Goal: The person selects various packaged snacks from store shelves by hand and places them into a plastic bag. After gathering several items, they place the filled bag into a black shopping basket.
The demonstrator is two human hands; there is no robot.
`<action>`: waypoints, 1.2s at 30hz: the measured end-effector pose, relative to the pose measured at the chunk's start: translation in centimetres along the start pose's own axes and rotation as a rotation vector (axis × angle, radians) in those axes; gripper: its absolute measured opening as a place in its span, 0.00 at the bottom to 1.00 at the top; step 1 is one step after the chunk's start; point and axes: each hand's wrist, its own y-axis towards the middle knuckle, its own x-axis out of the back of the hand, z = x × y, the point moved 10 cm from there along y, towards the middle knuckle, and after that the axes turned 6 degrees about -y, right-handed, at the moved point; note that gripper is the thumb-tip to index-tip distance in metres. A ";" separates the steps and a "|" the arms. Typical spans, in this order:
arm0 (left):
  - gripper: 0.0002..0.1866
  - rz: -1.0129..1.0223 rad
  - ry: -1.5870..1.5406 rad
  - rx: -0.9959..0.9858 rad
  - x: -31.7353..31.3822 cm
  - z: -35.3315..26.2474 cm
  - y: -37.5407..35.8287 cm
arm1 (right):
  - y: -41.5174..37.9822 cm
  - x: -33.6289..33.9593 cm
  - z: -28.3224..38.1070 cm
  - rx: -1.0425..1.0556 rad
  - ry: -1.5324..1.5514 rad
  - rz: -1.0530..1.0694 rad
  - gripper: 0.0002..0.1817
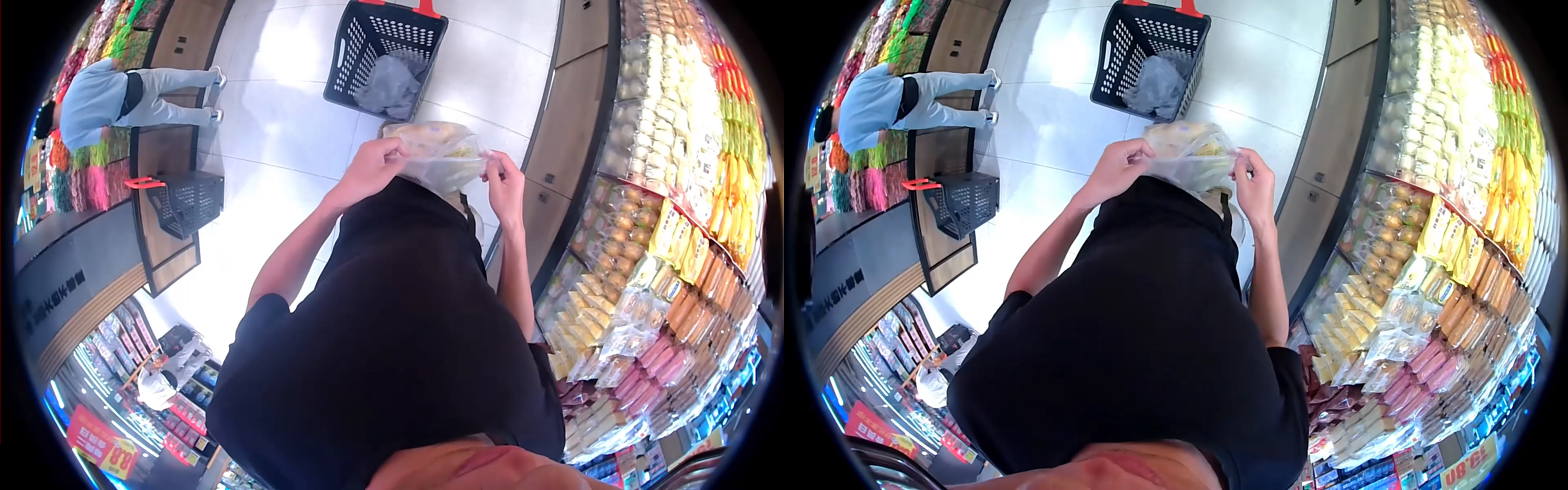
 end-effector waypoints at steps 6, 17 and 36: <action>0.04 -0.193 -0.148 0.122 6.4 4.2 5.9 | 6.3 -11.1 1.8 -0.013 -0.062 0.130 0.07; 0.03 -0.130 -0.124 0.301 15.4 11.0 15.9 | 16.2 -26.1 -3.6 -0.312 0.058 0.223 0.24; 0.23 0.306 0.069 0.035 24.5 26.2 40.3 | 33.3 -33.0 -17.4 -0.288 0.019 -0.354 0.10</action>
